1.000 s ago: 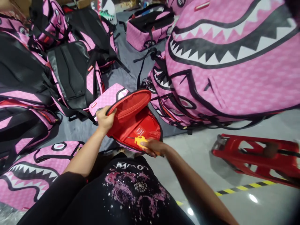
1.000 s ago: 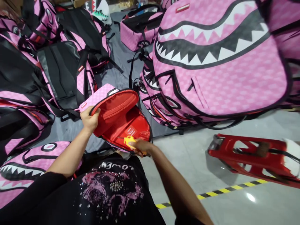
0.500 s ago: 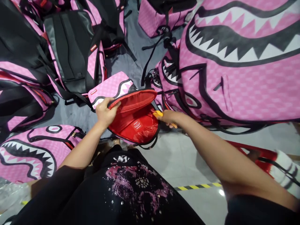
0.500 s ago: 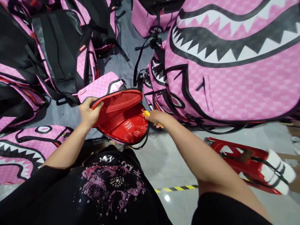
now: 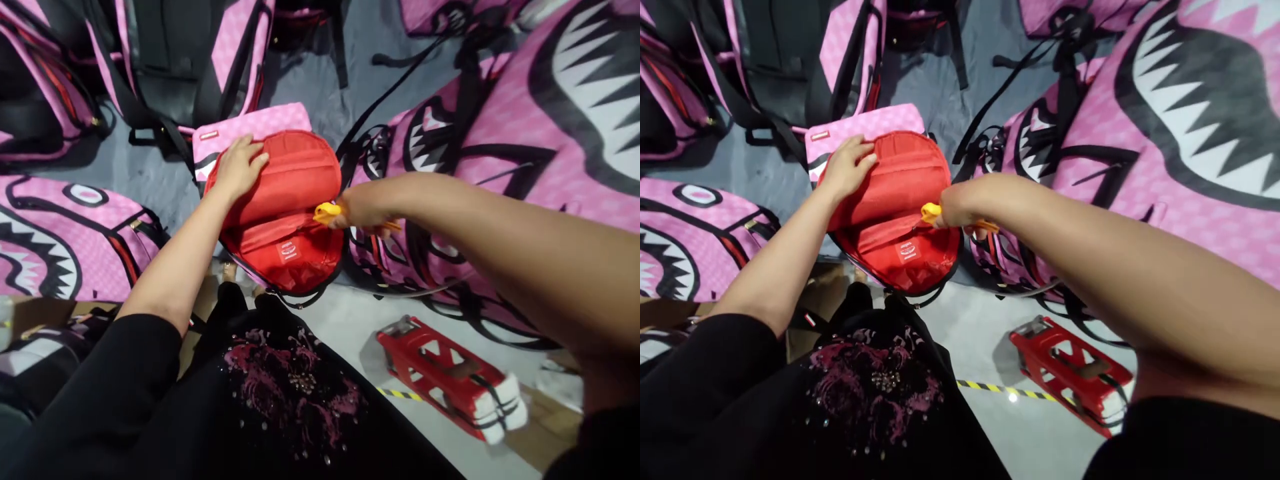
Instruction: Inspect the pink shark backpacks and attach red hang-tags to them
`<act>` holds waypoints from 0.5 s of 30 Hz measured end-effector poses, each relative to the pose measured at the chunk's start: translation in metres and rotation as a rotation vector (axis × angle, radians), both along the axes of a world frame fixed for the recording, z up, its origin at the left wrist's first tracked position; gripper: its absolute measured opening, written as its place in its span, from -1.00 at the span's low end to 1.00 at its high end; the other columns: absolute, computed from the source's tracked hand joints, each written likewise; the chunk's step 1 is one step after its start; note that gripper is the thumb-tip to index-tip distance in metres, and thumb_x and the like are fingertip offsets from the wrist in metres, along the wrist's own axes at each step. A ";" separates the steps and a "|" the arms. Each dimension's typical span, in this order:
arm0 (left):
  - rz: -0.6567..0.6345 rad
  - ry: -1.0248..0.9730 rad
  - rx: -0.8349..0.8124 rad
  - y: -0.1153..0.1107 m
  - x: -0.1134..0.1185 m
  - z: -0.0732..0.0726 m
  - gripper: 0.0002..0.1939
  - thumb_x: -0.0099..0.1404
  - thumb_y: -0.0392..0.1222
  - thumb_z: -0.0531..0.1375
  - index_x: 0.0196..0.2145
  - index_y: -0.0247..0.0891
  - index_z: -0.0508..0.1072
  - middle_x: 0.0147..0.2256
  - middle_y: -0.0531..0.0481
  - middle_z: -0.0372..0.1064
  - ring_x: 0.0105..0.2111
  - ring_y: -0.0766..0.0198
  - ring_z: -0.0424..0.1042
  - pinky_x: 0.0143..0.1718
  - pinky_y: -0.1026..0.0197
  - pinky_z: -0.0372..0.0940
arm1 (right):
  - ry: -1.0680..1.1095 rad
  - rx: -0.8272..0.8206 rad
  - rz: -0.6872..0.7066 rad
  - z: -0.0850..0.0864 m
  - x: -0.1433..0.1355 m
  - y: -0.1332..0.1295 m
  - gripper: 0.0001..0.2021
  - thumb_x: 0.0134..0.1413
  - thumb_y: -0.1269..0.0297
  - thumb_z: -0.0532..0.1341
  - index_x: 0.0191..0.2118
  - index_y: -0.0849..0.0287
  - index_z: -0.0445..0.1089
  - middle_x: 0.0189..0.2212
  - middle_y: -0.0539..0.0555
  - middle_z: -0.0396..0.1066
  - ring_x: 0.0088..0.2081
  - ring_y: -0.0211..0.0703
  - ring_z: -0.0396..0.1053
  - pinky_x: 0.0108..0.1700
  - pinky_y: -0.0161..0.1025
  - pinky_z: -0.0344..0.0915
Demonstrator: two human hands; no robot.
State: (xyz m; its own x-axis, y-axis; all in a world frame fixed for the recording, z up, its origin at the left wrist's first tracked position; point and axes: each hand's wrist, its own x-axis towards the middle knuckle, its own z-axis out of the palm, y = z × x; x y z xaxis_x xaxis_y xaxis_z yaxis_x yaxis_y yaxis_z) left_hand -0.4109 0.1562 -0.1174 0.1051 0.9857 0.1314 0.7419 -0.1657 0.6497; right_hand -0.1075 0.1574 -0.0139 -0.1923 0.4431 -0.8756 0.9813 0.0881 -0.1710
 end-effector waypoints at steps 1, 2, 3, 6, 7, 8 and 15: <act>0.000 -0.018 0.003 0.000 -0.001 0.000 -0.64 0.31 -0.03 0.14 -0.03 -0.28 0.48 0.15 -0.22 0.31 0.20 -0.02 0.22 0.24 -0.12 0.07 | 0.001 0.032 0.090 0.007 -0.003 -0.002 -0.52 -0.05 -0.14 0.37 -0.50 0.22 0.32 -0.59 0.01 0.25 -0.38 -0.10 0.44 -0.29 -0.12 0.38; 0.013 -0.026 0.001 -0.004 -0.001 0.002 -0.63 0.29 -0.02 0.16 -0.02 -0.25 0.47 0.17 -0.20 0.29 0.22 -0.03 0.18 0.26 -0.13 0.05 | 0.005 0.082 0.168 0.013 -0.009 -0.004 -0.52 -0.01 -0.15 0.34 -0.50 0.22 0.32 -0.59 0.01 0.26 -0.36 -0.10 0.44 -0.25 -0.11 0.38; 0.043 -0.028 0.005 -0.010 0.002 0.008 -0.64 0.28 -0.02 0.18 -0.02 -0.20 0.46 0.18 -0.18 0.28 0.24 -0.03 0.15 0.27 -0.14 0.03 | 0.000 0.130 0.231 0.019 -0.018 -0.007 -0.52 0.02 -0.15 0.32 -0.50 0.23 0.33 -0.60 0.01 0.27 -0.34 -0.09 0.45 -0.21 -0.09 0.37; 0.171 -0.037 0.089 -0.054 0.029 0.036 -0.68 0.32 -0.04 0.13 0.01 -0.09 0.41 0.16 -0.10 0.28 0.26 -0.02 0.11 0.25 -0.18 0.03 | -0.120 0.165 0.294 0.025 -0.056 -0.013 -0.55 -0.01 -0.02 0.38 -0.58 0.26 0.32 -0.63 0.03 0.25 -0.28 0.02 0.47 -0.14 0.01 0.37; 0.178 -0.038 0.123 -0.077 0.044 0.044 -0.69 0.35 -0.05 0.08 0.02 -0.07 0.40 0.14 -0.09 0.30 0.25 -0.02 0.13 0.23 -0.19 0.04 | -0.147 0.153 0.265 0.023 -0.068 -0.014 -0.58 -0.04 0.05 0.42 -0.60 0.27 0.31 -0.63 0.04 0.25 -0.26 0.06 0.47 -0.13 0.02 0.37; 0.130 -0.030 0.132 -0.103 0.062 0.050 -0.69 0.38 -0.06 0.04 0.03 -0.09 0.39 0.11 -0.10 0.31 0.22 -0.02 0.17 0.21 -0.19 0.06 | -0.153 0.150 0.224 0.018 -0.077 -0.013 -0.59 -0.06 0.12 0.44 -0.63 0.27 0.30 -0.63 0.04 0.25 -0.23 0.10 0.48 -0.13 0.02 0.37; -0.253 0.207 -0.630 -0.227 0.172 0.020 -0.63 0.37 -0.13 0.04 0.04 -0.36 0.40 -0.04 -0.29 0.41 -0.10 0.05 0.44 -0.13 0.07 0.34 | 0.065 0.365 0.078 -0.032 -0.068 0.013 -0.41 0.31 0.12 0.05 -0.70 0.39 0.26 -0.56 0.05 0.37 -0.21 -0.13 0.49 -0.23 -0.27 0.26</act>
State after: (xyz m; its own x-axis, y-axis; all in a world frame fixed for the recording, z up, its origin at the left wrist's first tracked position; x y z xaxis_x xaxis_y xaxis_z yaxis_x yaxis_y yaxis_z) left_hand -0.2387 -0.0709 -0.0978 0.3018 0.8097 -0.5033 0.8491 0.0117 0.5280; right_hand -0.1753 0.1706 -0.0463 -0.2879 0.7056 -0.6475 0.9574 0.2285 -0.1767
